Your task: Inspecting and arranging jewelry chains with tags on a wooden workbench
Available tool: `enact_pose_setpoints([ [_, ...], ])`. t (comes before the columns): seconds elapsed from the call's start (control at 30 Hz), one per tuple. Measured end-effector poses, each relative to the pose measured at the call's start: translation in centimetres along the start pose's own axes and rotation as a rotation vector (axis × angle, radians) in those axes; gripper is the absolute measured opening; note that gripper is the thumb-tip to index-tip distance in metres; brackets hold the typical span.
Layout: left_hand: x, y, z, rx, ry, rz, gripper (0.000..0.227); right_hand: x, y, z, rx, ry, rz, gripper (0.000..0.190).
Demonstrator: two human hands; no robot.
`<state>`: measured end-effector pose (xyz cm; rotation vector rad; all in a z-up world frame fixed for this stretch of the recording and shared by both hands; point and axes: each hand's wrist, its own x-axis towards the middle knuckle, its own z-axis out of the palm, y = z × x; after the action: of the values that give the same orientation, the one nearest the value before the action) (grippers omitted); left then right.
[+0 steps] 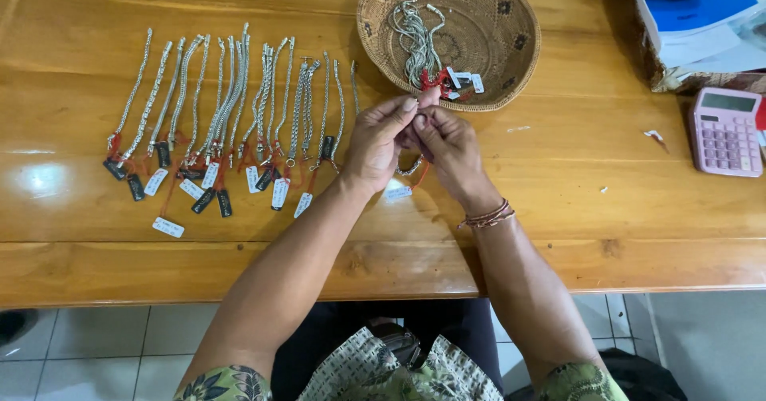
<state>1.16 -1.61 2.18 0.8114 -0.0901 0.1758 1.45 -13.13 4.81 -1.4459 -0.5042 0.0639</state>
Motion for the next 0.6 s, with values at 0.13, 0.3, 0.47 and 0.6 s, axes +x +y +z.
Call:
enact_pose_setpoints([
  [0.13,-0.9,1.3,2.2,0.016,0.022,-0.007,0.016,0.0,2.1,-1.4,-0.076,0.059,0.025,0.029],
  [0.3,-0.9,1.6,2.0,-0.011,-0.019,-0.024,0.016,-0.1,2.8,-0.9,-0.044,0.093,0.045,0.034],
  [0.47,-0.7,1.2,1.7,-0.004,-0.033,0.013,0.014,-0.1,2.8,-1.4,-0.075,0.119,0.007,0.033],
  [0.6,-0.2,-0.1,1.2,0.040,0.024,0.069,0.015,0.0,3.1,-1.1,0.035,0.098,0.069,0.039],
])
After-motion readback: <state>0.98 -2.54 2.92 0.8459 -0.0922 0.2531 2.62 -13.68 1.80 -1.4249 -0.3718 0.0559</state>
